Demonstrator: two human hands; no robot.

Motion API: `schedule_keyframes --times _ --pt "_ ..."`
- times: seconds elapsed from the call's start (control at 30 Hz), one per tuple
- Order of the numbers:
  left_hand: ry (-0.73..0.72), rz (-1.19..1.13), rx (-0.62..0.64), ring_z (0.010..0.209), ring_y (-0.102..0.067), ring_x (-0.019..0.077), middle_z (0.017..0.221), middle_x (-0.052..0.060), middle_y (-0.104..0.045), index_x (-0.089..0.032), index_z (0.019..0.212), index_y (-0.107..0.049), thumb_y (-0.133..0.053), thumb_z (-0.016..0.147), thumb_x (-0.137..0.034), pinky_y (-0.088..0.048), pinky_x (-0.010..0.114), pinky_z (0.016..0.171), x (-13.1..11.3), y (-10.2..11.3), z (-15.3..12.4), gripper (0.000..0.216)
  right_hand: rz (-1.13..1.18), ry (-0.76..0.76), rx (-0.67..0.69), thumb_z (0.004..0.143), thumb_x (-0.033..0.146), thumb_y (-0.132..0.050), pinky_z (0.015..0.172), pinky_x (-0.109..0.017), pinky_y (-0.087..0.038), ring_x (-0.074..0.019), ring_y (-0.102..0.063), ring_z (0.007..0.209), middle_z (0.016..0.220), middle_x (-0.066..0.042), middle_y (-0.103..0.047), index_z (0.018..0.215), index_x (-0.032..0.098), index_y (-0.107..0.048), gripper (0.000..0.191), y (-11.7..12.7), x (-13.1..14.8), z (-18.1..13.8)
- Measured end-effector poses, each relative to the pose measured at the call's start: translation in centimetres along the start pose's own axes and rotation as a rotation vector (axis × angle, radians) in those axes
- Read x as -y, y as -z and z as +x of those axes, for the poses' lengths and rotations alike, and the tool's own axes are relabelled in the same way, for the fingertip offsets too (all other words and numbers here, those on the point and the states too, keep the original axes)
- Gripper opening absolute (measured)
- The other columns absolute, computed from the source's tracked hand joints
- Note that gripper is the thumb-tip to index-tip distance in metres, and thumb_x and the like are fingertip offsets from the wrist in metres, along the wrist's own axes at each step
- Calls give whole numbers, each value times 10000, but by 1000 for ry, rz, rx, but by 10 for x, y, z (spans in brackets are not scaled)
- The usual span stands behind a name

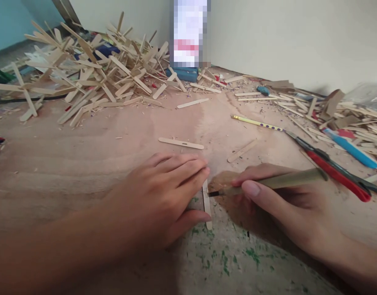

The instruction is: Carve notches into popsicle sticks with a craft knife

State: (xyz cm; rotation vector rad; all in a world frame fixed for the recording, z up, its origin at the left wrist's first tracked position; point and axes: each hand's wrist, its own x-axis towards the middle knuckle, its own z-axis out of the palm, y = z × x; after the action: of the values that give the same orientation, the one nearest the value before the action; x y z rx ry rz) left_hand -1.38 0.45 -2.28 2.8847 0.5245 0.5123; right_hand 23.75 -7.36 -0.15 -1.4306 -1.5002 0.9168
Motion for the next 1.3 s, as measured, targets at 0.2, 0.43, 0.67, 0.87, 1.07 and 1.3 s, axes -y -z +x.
schedule_keyframes --times 0.2,0.43,0.67,0.87,1.07,1.3 --pt "21 7 33 1448 -594 336 1570 156 -645 -74 1451 -636 -458 1173 -496 -450 519 1210 -3 0 -2 536 -22 10 -20 980 265 -798 531 -209 -534 -101 -636 558 732 51 -780 952 359 -876 125 -1 3 0" --pt "43 4 39 1491 -563 370 1588 184 -624 -74 1445 -650 -476 1153 -557 -451 560 1229 -7 1 -2 591 -153 77 14 1013 300 -765 593 -271 -610 -149 -730 661 842 25 -821 983 339 -821 75 -5 14 -2" --pt "55 2 29 1519 -536 398 1620 233 -581 -46 1420 -687 -552 1116 -527 -456 575 1235 -8 -1 -1 585 -297 107 92 1037 276 -695 492 -314 -558 -201 -738 633 756 -26 -761 912 282 -761 142 -11 29 -9" --pt "39 19 40 1498 -560 412 1609 247 -589 -37 1397 -713 -614 1081 -555 -498 567 1205 -9 2 1 615 -226 33 -7 991 318 -757 502 -224 -521 -127 -652 562 703 -8 -744 773 242 -785 233 -11 23 1" --pt "61 24 63 1513 -552 402 1642 240 -558 -54 1426 -703 -561 1100 -585 -492 572 1216 -9 3 1 640 161 -228 62 1016 395 -783 474 -185 -471 -105 -597 517 610 6 -683 932 238 -865 196 -4 5 -1" --pt "75 29 65 1534 -533 383 1653 227 -551 -64 1456 -685 -530 1109 -600 -474 546 1242 -10 1 1 658 464 -472 142 962 415 -859 641 -230 -606 -119 -698 638 812 -66 -803 1033 218 -900 213 2 -7 1"
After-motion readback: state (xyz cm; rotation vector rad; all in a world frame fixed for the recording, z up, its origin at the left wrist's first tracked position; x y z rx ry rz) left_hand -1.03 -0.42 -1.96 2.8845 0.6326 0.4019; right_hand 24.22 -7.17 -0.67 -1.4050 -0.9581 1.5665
